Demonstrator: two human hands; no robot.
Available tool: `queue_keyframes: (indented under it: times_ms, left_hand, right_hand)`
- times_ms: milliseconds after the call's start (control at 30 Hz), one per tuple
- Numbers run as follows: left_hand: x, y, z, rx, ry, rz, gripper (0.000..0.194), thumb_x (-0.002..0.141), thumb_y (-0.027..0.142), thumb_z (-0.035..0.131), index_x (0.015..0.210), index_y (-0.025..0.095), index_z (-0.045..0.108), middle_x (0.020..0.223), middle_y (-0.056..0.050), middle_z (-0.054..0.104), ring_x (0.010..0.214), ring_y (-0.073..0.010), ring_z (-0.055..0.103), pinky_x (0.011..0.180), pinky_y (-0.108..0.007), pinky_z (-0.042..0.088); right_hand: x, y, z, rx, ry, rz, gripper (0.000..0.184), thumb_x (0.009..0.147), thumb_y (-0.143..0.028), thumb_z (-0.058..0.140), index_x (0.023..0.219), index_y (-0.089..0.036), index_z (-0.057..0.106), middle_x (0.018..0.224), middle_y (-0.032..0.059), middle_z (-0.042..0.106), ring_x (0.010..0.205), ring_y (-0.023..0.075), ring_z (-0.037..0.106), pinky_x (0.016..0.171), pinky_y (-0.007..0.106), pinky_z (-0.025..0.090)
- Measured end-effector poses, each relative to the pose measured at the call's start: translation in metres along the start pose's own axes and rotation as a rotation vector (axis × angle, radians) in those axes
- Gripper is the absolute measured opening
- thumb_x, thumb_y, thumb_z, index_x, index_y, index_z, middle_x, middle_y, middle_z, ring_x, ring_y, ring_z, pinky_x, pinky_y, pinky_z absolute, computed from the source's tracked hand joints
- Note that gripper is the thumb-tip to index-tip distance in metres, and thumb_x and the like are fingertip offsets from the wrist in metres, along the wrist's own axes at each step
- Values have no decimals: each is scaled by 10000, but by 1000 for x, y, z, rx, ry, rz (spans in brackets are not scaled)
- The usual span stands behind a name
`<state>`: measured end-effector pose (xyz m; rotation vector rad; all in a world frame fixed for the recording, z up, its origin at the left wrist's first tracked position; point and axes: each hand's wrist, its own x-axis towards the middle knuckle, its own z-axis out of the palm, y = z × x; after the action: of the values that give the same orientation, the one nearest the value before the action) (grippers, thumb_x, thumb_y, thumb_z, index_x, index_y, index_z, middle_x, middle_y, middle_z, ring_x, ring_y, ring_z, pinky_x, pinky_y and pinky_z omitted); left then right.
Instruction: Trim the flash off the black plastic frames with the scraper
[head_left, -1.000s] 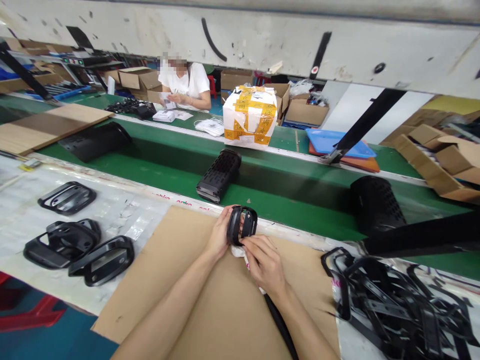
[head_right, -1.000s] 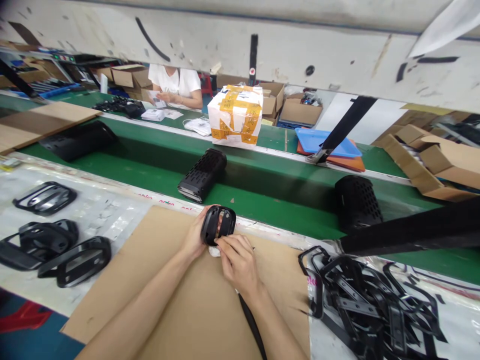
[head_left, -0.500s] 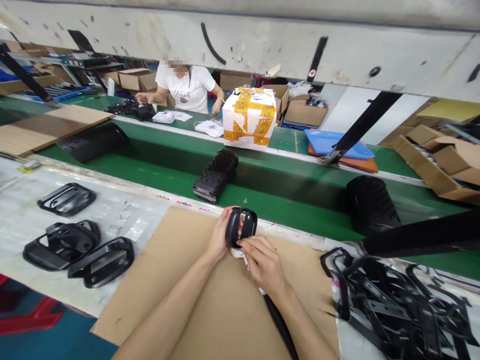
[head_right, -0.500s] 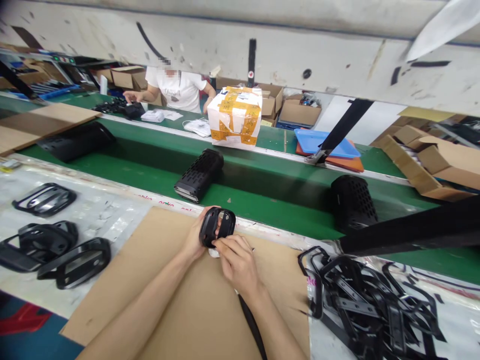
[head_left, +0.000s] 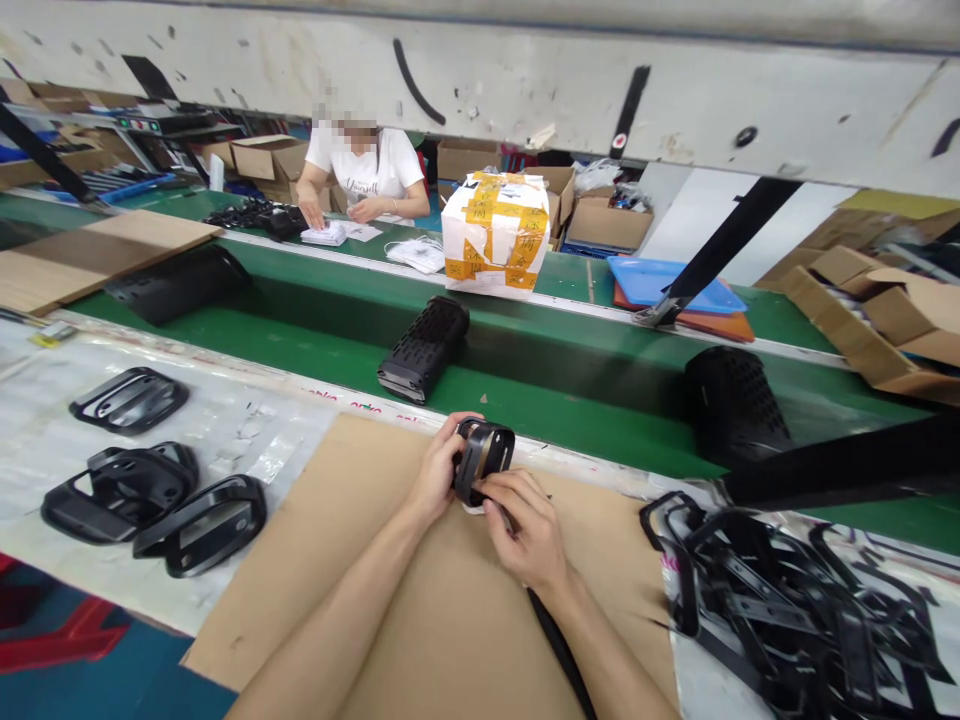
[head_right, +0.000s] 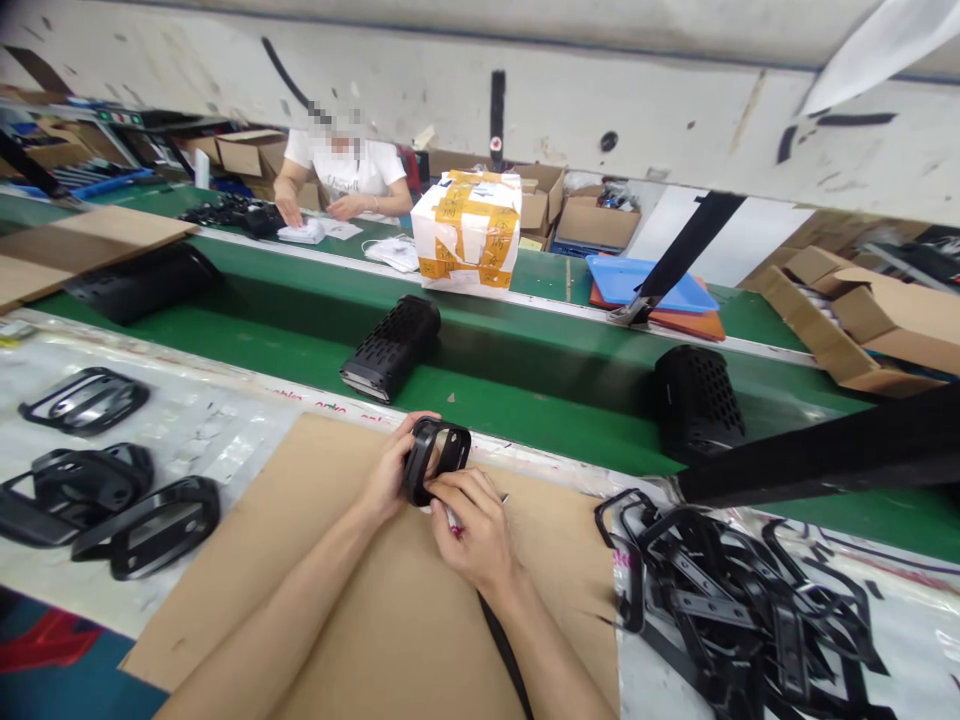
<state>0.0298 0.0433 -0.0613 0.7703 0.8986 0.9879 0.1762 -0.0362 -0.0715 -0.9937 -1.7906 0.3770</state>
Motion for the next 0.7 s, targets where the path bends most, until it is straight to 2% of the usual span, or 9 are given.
queue_keyframes:
  times_ms: [100,200,300,400,467,567,700]
  left_hand:
    - [-6,2,6,66,33,44,449,739,275,546,1177,184,523,752,38,485,538,-76,363,495,-205,294]
    - [-14,3,14,79,-57,99,427,787,286,557,1193,181,478,744,50,433,541,-72,305,496,-202,267]
    - [-23,0,20,110,-183,123,383,920,363,575,1236,184,453,766,41,426,573,-77,324,524,-206,285]
    - [-28,-3,22,150,-248,136,368,1007,440,546,1265,196,448,861,11,477,637,-81,383,589,-212,359]
    - [-27,-6,21,169,-238,141,384,1019,467,544,1280,202,447,887,4,479,663,-86,400,606,-213,374]
    - [-23,-9,20,193,-214,145,420,1009,486,568,1296,202,453,892,-1,484,688,-96,421,607,-214,378]
    - [-19,-10,20,185,-203,141,484,977,538,609,1284,190,473,866,-3,510,688,-105,437,606,-219,380]
  right_hand:
    - [-2,4,-2,-52,124,53,319,923,-119,615,1232,-195,600,1168,99,613,1098,208,580,943,397,500]
    - [-5,10,-3,-98,236,108,550,927,-319,652,1427,-173,476,1349,168,514,1290,294,503,1085,512,440]
    - [-9,15,-1,-9,182,194,906,936,-626,610,1637,-184,243,1577,202,348,1448,365,391,1187,600,340]
    - [-13,16,2,239,128,297,1077,893,-834,500,1692,-234,98,1659,181,250,1481,382,385,1205,602,345]
    - [-14,17,4,302,134,310,1082,890,-863,454,1696,-238,93,1675,175,225,1508,393,348,1215,612,329]
    - [-14,18,4,179,116,248,1114,874,-877,461,1698,-235,78,1697,181,153,1545,418,264,1226,645,283]
    - [-9,16,3,41,116,193,1070,894,-753,588,1689,-217,114,1675,196,200,1530,419,291,1215,659,293]
